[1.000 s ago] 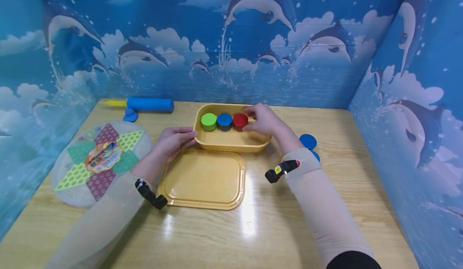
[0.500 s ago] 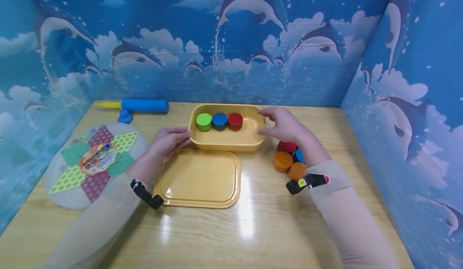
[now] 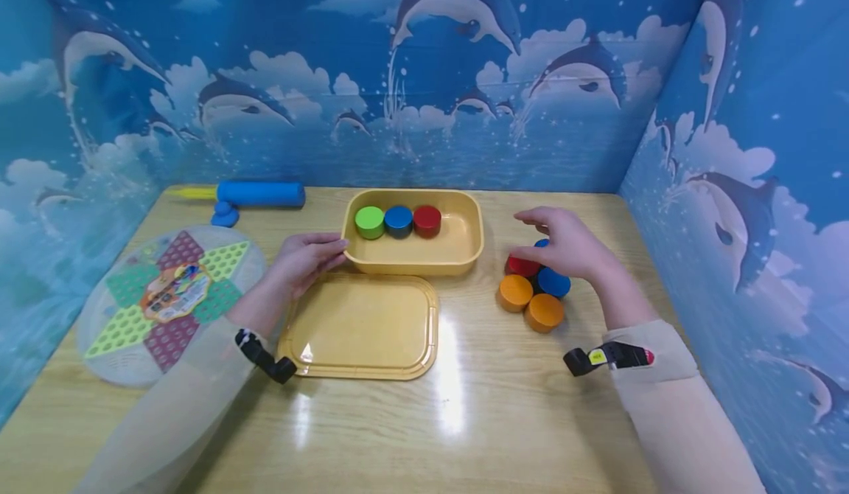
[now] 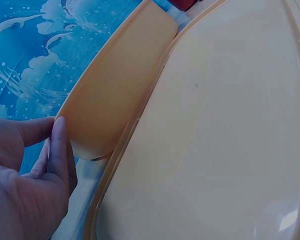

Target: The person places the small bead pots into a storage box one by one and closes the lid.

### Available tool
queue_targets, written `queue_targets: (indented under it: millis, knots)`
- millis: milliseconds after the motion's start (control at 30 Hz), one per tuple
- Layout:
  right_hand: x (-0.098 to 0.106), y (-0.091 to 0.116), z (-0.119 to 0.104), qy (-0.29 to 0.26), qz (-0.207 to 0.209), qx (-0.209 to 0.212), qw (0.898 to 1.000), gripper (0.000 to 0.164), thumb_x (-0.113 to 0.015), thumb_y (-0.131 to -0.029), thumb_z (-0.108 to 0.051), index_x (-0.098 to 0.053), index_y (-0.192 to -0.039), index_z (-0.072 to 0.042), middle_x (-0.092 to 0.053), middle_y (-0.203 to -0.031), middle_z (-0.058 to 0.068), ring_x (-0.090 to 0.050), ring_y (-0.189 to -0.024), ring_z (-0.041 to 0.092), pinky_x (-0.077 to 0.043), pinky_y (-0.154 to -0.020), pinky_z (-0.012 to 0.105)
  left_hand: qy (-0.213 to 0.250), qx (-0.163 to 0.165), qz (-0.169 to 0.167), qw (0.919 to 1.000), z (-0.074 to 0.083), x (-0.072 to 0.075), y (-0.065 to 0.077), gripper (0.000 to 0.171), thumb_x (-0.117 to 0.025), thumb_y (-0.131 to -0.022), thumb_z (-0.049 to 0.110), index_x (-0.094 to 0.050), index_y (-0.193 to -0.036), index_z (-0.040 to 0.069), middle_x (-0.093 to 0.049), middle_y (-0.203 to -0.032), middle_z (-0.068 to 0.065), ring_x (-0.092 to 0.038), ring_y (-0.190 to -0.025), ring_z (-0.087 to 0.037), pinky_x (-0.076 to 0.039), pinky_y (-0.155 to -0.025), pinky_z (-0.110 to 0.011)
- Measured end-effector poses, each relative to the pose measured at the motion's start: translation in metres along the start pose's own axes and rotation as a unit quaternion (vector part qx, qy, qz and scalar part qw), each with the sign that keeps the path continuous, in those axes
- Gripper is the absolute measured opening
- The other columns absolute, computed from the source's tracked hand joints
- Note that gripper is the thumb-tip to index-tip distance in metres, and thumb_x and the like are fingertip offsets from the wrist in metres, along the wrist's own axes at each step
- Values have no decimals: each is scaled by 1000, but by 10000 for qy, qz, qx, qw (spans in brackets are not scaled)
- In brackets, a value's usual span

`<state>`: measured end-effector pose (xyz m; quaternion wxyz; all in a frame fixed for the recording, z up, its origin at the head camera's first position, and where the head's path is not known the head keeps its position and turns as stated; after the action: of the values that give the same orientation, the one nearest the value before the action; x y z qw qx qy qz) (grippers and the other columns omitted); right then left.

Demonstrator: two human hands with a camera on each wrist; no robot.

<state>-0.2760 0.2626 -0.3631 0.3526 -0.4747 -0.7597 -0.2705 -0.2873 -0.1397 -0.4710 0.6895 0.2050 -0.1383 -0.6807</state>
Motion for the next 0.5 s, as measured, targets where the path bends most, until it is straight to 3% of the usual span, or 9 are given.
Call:
queue_targets:
  millis: [267,500]
  knots:
    - [9,14,41,-119,109,-259,9995,64,-80,-98,-17,-52,-149,9,-51,-150,33,-48,-138,53,-40,-115,66,86,-25,-68,9999,0,-1,1,47,-73,-102,7,-59,-145,-3,-61,-138,-18,-71,-114,-23,-61,-93,-26]
    - [3,18,68,-178,-19,-446,9988,62,-79,-99,-15,-51,-148,12,-51,-150,34,-48,-137,53,-42,-115,66,126,-56,-96,9999,1,-3,2,47,-72,-102,7,-58,-146,-4,-61,-138,-19,-69,-118,-25,-61,-93,-26]
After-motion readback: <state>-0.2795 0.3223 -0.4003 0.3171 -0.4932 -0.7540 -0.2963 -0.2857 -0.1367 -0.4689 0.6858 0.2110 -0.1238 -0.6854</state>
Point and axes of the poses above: each hand's wrist, its own y-axis away from the middle knuckle, its own x-axis out of the back of the hand, z = x × y, the point moved 9 cm from there along -y, towards the middle knuckle
